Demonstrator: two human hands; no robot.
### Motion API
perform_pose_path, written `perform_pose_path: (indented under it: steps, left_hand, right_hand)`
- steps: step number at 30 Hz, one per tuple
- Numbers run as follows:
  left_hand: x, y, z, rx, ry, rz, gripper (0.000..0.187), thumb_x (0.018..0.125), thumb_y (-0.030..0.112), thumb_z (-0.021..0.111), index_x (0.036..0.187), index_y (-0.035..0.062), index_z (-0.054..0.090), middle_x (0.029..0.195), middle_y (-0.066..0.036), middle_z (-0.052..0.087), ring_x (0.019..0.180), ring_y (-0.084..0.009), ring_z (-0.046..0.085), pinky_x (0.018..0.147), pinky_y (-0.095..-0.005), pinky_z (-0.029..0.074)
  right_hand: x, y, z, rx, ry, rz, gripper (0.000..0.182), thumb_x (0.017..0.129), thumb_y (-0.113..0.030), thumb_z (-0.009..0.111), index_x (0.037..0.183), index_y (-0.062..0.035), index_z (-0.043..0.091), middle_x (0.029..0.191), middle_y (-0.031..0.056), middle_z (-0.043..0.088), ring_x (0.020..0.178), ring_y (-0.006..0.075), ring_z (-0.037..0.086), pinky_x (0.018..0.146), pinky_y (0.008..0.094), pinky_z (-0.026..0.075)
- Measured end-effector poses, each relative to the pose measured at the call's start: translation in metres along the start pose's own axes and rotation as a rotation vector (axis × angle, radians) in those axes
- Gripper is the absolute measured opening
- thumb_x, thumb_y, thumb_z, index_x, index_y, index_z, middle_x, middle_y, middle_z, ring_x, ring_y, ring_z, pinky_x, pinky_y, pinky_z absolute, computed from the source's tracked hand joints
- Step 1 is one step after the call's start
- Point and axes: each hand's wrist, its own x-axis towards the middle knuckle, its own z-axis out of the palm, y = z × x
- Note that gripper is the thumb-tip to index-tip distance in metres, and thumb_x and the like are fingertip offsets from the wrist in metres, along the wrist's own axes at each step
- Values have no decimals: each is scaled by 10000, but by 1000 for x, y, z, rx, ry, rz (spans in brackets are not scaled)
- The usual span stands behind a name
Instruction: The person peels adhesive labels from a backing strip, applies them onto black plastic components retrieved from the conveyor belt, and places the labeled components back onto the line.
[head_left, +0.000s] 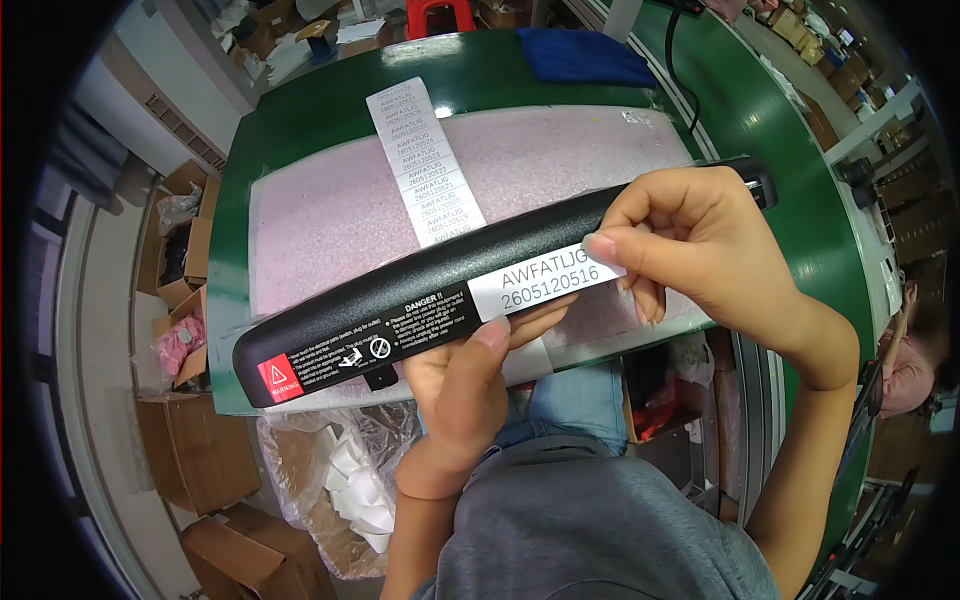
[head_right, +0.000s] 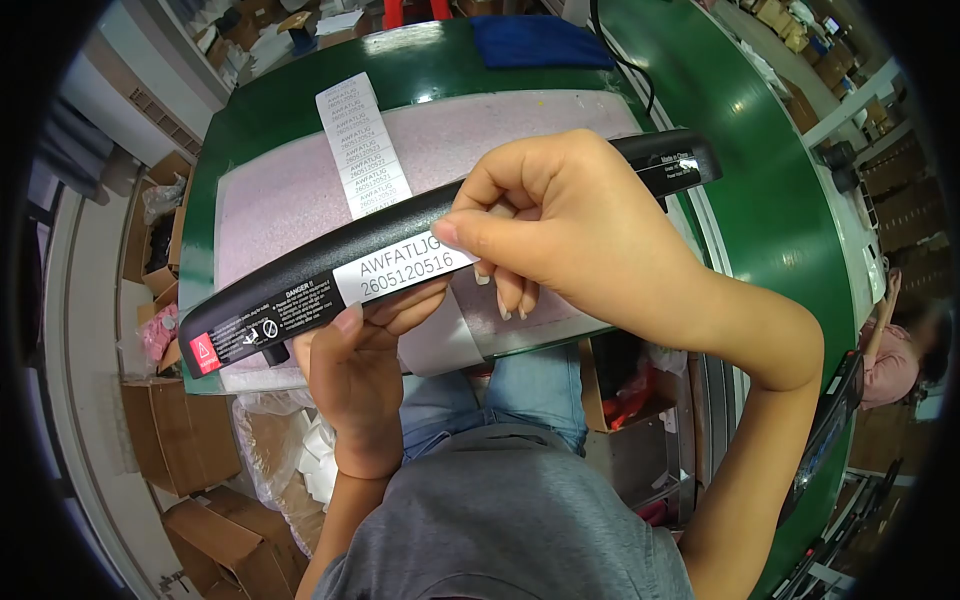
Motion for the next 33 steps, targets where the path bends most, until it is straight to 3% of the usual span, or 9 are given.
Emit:
perform_pose_path:
  steps: [5, 8, 12, 17, 21, 23, 26, 30, 33]
  left_hand:
    - [1, -2, 2, -9, -2, 6, 428, 773, 39, 393, 1148, -151, 311, 1096, -293, 464, 1012, -379, 510, 869, -447, 454]
    - [3, -3, 15, 141, 186, 100, 391, 796, 124, 360, 1028, -182, 431, 940, -274, 555, 845, -369, 595, 759, -419, 521]
    - [4, -6, 11, 263, 215, 76, 364, 829, 147, 387, 1023, -155, 448, 938, -252, 561, 828, -330, 605, 743, -404, 529]
    - [5, -12, 7, 173, 237, 108, 348, 844, 156, 418, 1020, -142, 455, 939, -235, 567, 824, -303, 609, 727, -386, 536]
    - [5, -20, -7, 13, 170, 94, 259, 827, 63, 481, 1052, -63, 454, 988, -134, 531, 891, -187, 547, 773, -321, 491]
    - [8, -26, -12, 203, 208, 184, 226, 823, 68, 493, 1018, -46, 482, 963, -103, 536, 848, -148, 529, 751, -284, 458]
    - [9, -27, -11, 299, 230, 236, 204, 818, 74, 505, 991, -35, 501, 944, -81, 539, 817, -122, 514, 739, -259, 429]
    - [8, -27, -10, 284, 252, 244, 195, 808, 80, 518, 969, -30, 512, 930, -72, 542, 807, -114, 505, 743, -248, 406]
    - [8, -26, -6, 246, 266, 223, 199, 802, 80, 520, 968, -30, 514, 926, -76, 544, 821, -119, 510, 759, -255, 410]
  right_hand:
    - [0, -1, 0, 4, 3, 10, 102, 790, -42, 585, 751, 49, 560, 564, 46, 546, 448, 69, 525, 394, 171, 398]
    - [0, -1, 0, 9, 5, 16, 102, 789, -41, 584, 749, 50, 559, 563, 45, 546, 447, 70, 526, 394, 172, 399]
    - [0, -1, 0, 17, 7, 25, 103, 789, -41, 583, 747, 50, 558, 565, 47, 547, 447, 70, 526, 394, 172, 400]
    - [0, 0, -1, 11, 5, 22, 101, 788, -41, 584, 745, 47, 558, 568, 48, 548, 451, 72, 529, 397, 170, 404]
    - [0, 0, -1, -10, 12, 12, 115, 786, -57, 592, 743, 45, 561, 551, 38, 540, 454, 63, 524, 390, 181, 394]
    - [-1, 1, -1, -17, 20, 11, 122, 785, -65, 597, 742, 44, 563, 541, 34, 537, 454, 58, 521, 387, 187, 389]
    - [-2, 3, -4, -697, 92, -416, 145, 767, -89, 620, 700, 22, 553, 502, 39, 516, 424, 74, 509, 375, 224, 371]
    - [1, 19, 4, -961, 303, -714, 178, 730, -105, 650, 645, -12, 525, 480, 54, 491, 394, 129, 495, 373, 263, 365]
    - [6, 28, 6, -1007, 365, -815, 194, 703, -97, 662, 615, -35, 501, 483, 55, 485, 394, 169, 489, 372, 270, 369]
